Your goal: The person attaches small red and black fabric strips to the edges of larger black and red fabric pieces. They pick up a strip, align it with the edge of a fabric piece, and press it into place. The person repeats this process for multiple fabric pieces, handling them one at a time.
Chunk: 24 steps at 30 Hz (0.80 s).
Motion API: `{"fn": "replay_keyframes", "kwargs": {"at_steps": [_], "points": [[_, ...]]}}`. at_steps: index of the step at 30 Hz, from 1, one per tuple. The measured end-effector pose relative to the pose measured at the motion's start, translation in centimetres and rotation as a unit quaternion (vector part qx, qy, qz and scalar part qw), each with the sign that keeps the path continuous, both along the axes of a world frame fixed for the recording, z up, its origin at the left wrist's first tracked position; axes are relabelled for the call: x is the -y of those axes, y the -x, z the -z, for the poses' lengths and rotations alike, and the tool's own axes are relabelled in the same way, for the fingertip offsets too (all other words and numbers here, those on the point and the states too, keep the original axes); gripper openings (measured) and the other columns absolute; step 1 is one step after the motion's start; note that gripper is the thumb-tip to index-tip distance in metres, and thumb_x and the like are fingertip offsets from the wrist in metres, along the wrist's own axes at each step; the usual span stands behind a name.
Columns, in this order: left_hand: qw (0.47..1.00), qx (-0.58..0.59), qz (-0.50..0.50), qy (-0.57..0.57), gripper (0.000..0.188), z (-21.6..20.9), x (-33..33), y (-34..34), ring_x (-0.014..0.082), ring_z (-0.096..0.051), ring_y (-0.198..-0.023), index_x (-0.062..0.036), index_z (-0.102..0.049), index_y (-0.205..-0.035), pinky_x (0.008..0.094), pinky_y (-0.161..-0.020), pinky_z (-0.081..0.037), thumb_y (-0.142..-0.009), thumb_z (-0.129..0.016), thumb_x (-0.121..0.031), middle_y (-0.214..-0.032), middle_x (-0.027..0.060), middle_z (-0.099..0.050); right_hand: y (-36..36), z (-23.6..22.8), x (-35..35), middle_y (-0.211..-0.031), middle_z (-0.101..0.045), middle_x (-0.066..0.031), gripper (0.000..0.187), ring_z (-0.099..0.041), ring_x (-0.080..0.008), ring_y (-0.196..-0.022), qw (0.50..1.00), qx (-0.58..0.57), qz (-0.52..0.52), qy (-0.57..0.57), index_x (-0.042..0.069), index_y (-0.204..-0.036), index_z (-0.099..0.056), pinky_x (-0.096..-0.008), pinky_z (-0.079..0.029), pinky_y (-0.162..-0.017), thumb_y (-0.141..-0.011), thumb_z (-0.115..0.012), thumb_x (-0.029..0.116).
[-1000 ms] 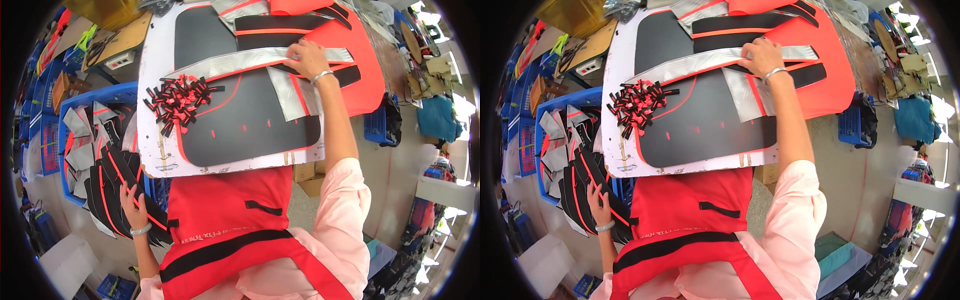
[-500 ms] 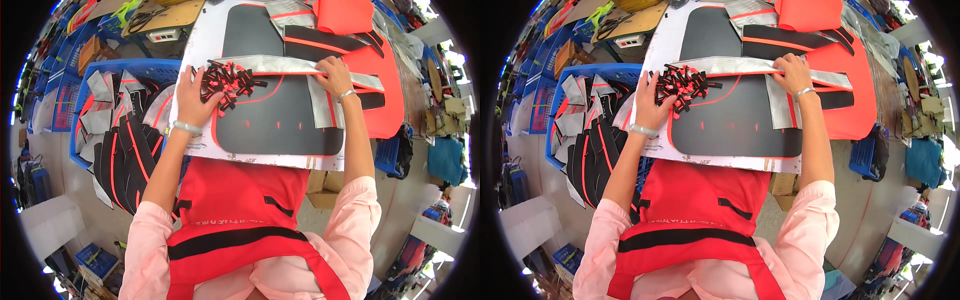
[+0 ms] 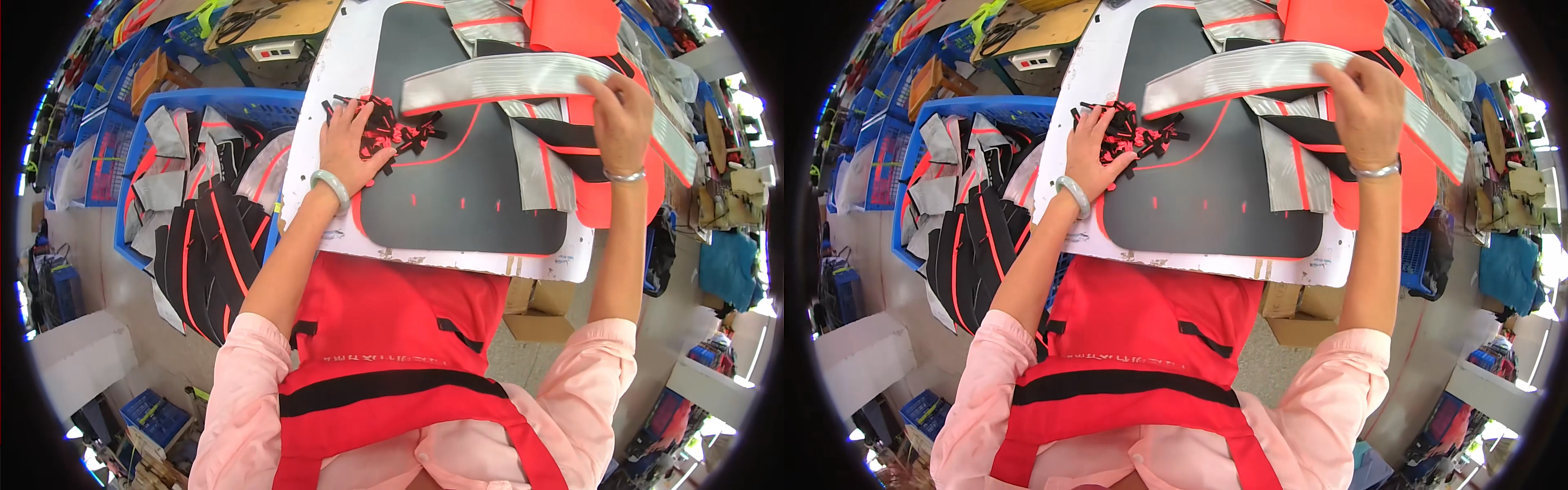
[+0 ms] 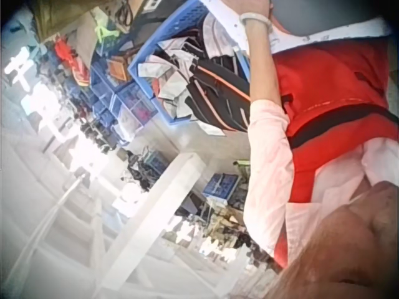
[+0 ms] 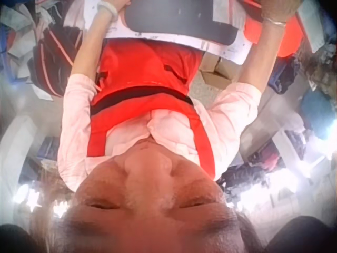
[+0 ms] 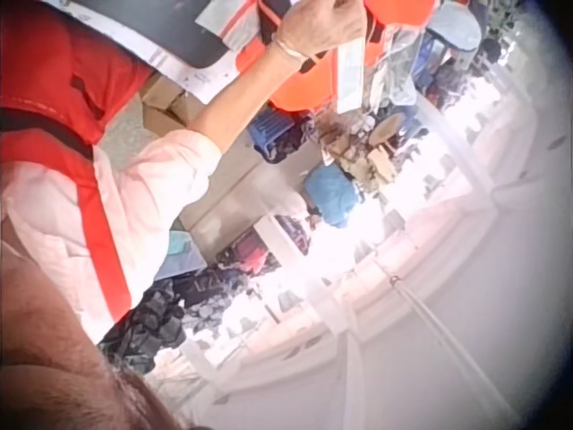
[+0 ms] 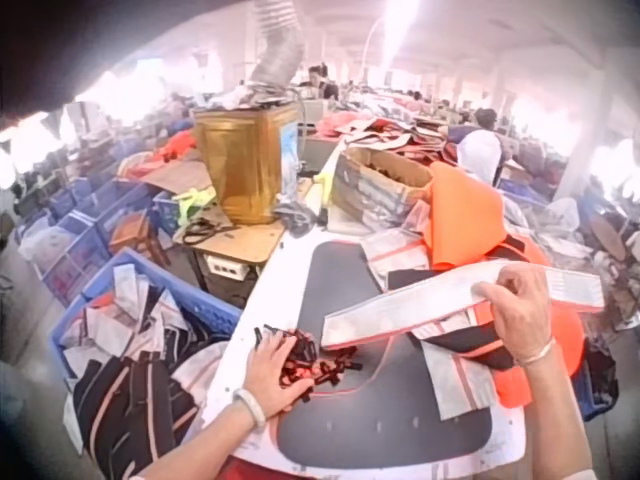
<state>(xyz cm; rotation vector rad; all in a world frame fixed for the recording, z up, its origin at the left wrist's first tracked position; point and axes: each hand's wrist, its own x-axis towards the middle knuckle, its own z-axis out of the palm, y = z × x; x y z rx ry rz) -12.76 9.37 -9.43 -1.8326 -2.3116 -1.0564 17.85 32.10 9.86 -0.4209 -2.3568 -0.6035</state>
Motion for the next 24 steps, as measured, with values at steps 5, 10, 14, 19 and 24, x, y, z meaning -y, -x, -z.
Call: {"fn": "replay_keyframes", "kwargs": {"at_steps": [5, 10, 14, 19, 24], "points": [[0.998, -0.033, -0.013, -0.043, 0.079, -1.5, 0.9, -0.9, 0.0432, -0.037, -0.135, -0.0092, -0.042, -0.145, 0.0547, -0.110, -0.027, -0.080, -0.076, -0.038, -0.151, 0.0186, -0.037, -4.2, -1.3, 3.5, -0.090, -0.056, -0.0080, 0.036, -0.057, -0.0238, -0.083, 0.988, -0.024, 0.087, 0.126, 0.013, -0.109, -0.071, -0.0332, -0.046, -0.071, -0.079, -0.063, -0.006], [0.937, 0.323, 0.133, -0.004, 0.060, -5.8, 4.7, -4.9, 0.0315, -0.050, -0.130, -0.0015, -0.044, -0.142, 0.0403, -0.104, -0.043, -0.088, -0.068, -0.007, -0.143, 0.0188, -0.048, -8.7, 1.1, 11.4, -0.093, -0.058, -0.0076, 0.030, -0.056, -0.0183, -0.085, 0.902, -0.068, 0.139, 0.403, 0.005, -0.115, -0.068, -0.0301, -0.046, -0.075, -0.088, -0.059, -0.005], [0.770, 0.613, 0.165, -0.065, 0.069, -6.5, 4.3, -8.6, 0.0204, -0.053, -0.126, -0.0057, -0.034, -0.150, 0.0338, -0.100, -0.047, -0.089, -0.065, 0.000, -0.140, 0.0127, -0.050, -11.9, 7.1, 19.3, -0.095, -0.058, -0.0008, 0.023, -0.052, -0.0108, -0.086, 0.659, -0.146, 0.115, 0.729, -0.003, -0.114, -0.065, -0.0228, -0.042, -0.078, -0.091, -0.063, 0.003], [0.623, 0.725, 0.293, 0.042, 0.048, -10.2, 4.1, -7.9, 0.0205, -0.062, -0.116, -0.0016, -0.049, -0.138, 0.0343, -0.099, -0.049, -0.092, -0.061, 0.001, -0.130, 0.0125, -0.061, -13.8, 14.5, 24.8, -0.100, -0.059, 0.0004, 0.025, -0.052, -0.0073, -0.090, 0.359, -0.069, 0.026, 0.930, -0.001, -0.118, -0.064, -0.0227, -0.043, -0.079, -0.094, -0.064, 0.008], [0.661, 0.698, 0.276, 0.000, 0.015, -12.0, 4.4, -12.8, 0.0157, -0.066, -0.088, 0.0001, -0.064, -0.106, 0.0305, -0.083, -0.053, -0.093, -0.063, -0.006, -0.099, 0.0108, -0.070, -11.1, 12.1, 24.0, -0.120, -0.059, -0.0120, 0.053, -0.055, -0.0202, -0.111, 0.541, -0.093, -0.014, 0.836, -0.002, -0.134, -0.053, -0.0343, -0.043, -0.098, -0.091, -0.069, 0.025]]}}
